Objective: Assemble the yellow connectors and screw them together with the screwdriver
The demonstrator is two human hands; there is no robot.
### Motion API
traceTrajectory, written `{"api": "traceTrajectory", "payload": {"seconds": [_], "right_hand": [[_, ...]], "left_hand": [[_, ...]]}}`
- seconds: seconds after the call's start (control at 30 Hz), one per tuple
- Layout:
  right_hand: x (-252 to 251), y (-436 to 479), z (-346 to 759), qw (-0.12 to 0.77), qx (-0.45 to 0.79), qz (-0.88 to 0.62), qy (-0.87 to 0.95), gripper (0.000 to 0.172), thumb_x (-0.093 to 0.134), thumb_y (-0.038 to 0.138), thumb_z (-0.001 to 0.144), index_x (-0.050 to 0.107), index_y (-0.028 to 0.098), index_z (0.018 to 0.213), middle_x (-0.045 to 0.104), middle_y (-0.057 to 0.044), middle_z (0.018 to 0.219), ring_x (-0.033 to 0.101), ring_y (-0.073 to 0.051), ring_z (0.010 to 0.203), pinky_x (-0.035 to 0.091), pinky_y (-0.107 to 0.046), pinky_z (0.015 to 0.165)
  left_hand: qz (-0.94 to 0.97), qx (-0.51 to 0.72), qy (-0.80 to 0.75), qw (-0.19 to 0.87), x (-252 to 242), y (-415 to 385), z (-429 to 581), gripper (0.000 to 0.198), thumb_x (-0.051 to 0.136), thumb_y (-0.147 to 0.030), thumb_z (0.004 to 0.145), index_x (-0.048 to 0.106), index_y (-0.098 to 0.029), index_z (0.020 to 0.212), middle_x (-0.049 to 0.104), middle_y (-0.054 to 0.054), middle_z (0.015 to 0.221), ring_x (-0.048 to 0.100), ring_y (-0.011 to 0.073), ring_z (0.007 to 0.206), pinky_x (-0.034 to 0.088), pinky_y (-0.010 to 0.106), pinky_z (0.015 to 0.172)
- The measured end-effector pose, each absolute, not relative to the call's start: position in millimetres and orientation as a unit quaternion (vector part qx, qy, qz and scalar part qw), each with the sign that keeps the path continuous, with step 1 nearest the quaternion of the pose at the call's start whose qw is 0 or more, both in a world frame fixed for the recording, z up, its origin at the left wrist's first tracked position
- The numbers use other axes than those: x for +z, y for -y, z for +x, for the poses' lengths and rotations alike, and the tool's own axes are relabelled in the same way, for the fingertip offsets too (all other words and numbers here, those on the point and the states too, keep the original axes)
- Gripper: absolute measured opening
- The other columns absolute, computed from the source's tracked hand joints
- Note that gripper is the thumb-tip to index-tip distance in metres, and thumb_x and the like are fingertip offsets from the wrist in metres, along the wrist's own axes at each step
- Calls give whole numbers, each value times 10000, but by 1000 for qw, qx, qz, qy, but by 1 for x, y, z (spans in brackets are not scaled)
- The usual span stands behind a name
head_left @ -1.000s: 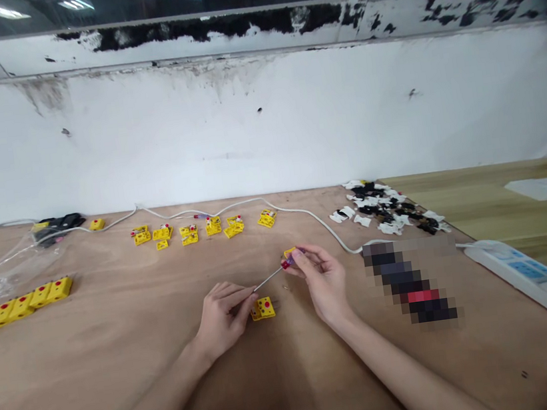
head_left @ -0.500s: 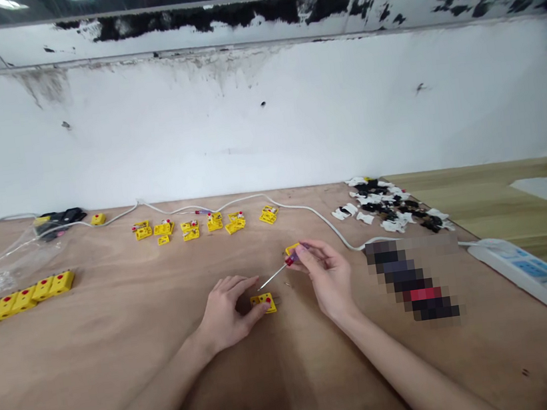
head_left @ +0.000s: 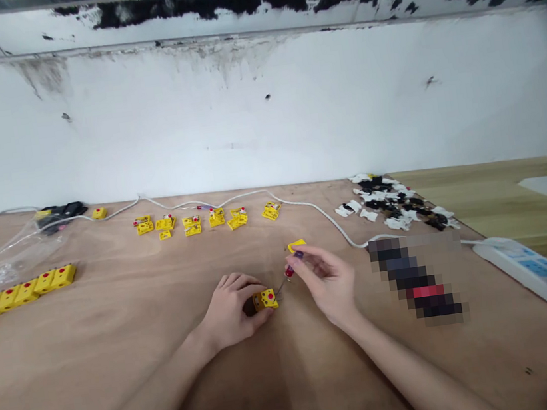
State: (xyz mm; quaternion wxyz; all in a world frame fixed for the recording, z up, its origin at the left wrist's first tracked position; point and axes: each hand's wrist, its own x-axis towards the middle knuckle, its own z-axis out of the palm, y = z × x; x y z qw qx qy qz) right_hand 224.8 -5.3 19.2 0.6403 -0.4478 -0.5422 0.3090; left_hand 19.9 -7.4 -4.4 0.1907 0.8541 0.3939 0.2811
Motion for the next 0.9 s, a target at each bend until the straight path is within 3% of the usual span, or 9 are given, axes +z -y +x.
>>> {"api": "traceTrajectory", "payload": {"seconds": [0.27,0.47,0.6,0.7,0.8,0.9], "right_hand": [[13,7,224,638,329,-441,539,239,798,316,782,761,255,1010,764,-31,836,710,-198,690,597,-341,672],[23,13,225,591,352,-396,608,259,707,295,863,750,277,1118,756,-72,1086,737,-241,888,609,-412,829],[26,14,227,586,309,-394,637,275,760,244,808,765,289,1079,763,-64,1009,731,-243,861,613,-417,809],[27,13,228,555,295,-382,678,280,715,227,843,754,288,1114,760,-66,1024,723,-246,917,606,-428,849],[30,13,228,555,272,-380,688,302,728,215,841,745,306,1129,764,-44,974,729,-219,839,620,-387,791],[36,14,228,533,228,-358,732,325,704,170,851,746,314,1140,753,-49,1037,717,-228,924,601,-392,850]], "left_hand": [[853,288,-392,189,-5,7,20,288,736,-369,825,723,-278,1098,718,52,1090,626,248,1010,472,405,887],[852,282,-397,189,-5,7,20,295,745,-365,823,717,-271,1100,717,38,1112,615,247,1025,466,413,905],[853,279,-397,191,-5,7,20,303,740,-366,827,712,-267,1112,715,40,1115,612,250,1028,461,417,905],[853,279,-398,192,-6,7,20,311,739,-369,826,711,-271,1120,713,44,1123,611,255,1036,459,421,911],[852,277,-399,195,-7,7,20,331,740,-374,825,706,-276,1139,709,46,1123,610,256,1037,461,420,907],[852,280,-397,195,-8,7,20,334,737,-385,827,705,-267,1138,707,54,1118,608,256,1036,460,419,902]]}}
